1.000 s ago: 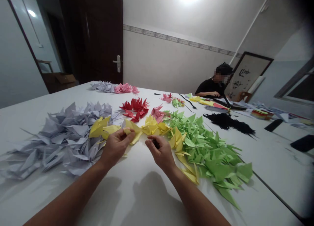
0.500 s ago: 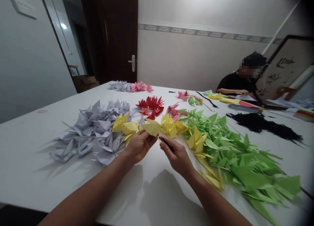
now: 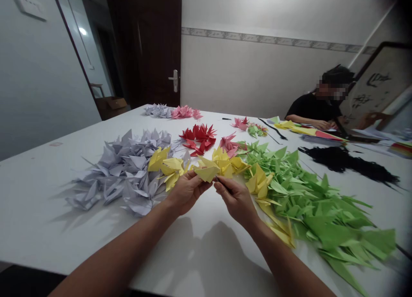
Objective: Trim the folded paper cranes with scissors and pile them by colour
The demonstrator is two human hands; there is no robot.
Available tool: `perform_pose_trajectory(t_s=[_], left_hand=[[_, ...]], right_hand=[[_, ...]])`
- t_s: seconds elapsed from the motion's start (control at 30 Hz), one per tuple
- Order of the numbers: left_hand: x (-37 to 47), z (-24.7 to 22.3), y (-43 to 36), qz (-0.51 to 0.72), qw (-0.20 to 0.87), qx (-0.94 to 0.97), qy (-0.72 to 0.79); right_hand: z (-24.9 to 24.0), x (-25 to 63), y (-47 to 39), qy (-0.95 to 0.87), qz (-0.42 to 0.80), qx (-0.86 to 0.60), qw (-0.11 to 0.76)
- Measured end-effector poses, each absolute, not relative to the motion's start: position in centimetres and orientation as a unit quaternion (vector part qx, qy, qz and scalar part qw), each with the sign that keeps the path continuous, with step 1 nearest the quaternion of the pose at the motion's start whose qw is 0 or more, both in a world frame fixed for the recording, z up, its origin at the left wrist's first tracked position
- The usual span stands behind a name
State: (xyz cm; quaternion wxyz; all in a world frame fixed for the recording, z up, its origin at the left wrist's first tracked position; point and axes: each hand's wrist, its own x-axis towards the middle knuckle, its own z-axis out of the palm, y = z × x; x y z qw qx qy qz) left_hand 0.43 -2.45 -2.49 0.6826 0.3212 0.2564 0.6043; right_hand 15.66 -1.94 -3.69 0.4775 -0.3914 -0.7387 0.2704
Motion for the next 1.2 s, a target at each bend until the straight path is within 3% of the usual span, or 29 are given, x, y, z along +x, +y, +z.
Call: perform_pose_trajectory(t_s=[0.43,0.7,0.87,1.07,1.2], left_hand=[[0.3,-2.0,-2.7,0.602,0.669,0.314,0.302],[-0.1,-3.2,-2.2,0.658,0.403,0.492,0.404],[-0.3,-3.8,-2.3,0.633,0.288,0.585,0.417],[-0.4,-3.6,-2.5,0.587,0.077,0.709,0.384],[-0.1,-3.5,-2.8,0.556,0.032,0.741,0.376]], right_hand=[[-3.9,15.8,-1.7,-0.74,0.271,-0.393,0.474],[-3.6,16.8,-0.9,-0.711,0.248,-0.408,0.516],[-2.8,16.9,-1.5,-0.773,0.201,-0.369,0.475],[-2.7,16.3,-1.9,-0.807,0.192,-0.371,0.417],[-3.0,16.1,-1.7,-0.792,0.209,-0.397,0.414]])
